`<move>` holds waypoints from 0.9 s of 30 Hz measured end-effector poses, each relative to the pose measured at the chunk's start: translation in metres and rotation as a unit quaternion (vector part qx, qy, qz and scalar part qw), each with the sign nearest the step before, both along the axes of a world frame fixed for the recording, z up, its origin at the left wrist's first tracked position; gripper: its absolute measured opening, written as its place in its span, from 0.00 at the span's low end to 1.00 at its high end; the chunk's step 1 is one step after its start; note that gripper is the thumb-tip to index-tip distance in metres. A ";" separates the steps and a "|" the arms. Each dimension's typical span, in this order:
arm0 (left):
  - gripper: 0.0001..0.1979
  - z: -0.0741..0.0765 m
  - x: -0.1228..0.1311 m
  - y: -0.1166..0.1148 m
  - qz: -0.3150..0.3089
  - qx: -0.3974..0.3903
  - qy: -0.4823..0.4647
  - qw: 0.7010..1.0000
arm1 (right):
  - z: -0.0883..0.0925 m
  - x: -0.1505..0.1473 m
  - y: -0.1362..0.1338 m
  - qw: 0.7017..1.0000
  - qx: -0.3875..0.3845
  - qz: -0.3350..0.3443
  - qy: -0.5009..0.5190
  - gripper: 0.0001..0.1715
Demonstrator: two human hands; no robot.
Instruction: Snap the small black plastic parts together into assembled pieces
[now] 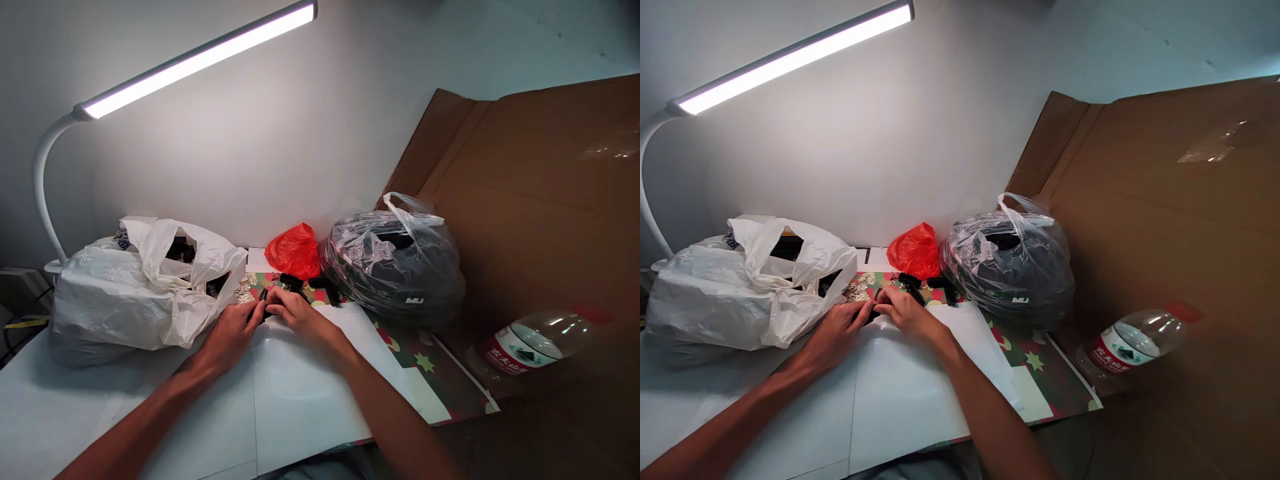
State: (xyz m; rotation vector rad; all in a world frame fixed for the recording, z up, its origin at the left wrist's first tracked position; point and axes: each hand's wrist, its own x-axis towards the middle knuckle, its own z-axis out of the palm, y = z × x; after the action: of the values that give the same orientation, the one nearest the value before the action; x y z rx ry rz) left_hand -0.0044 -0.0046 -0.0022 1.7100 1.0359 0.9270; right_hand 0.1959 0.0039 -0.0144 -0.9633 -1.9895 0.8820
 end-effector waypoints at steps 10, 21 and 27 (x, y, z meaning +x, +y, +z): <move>0.20 0.002 -0.003 0.001 0.037 0.155 0.213 0.964 | 0.002 -0.009 -0.004 0.999 0.022 -0.044 -0.006 0.08; 0.23 0.012 -0.006 -0.003 0.013 0.148 0.145 0.978 | -0.009 -0.014 -0.002 0.986 -0.012 -0.057 0.154 0.13; 0.26 0.009 -0.007 -0.002 0.025 0.134 0.131 0.982 | -0.009 -0.017 -0.003 0.974 -0.032 -0.076 0.212 0.16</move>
State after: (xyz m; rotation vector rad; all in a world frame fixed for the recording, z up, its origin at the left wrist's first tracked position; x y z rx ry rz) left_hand -0.0111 -0.0068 0.0070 2.0816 1.1707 0.9224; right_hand 0.1786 0.0006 -0.0233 -0.8644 -1.5139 0.9762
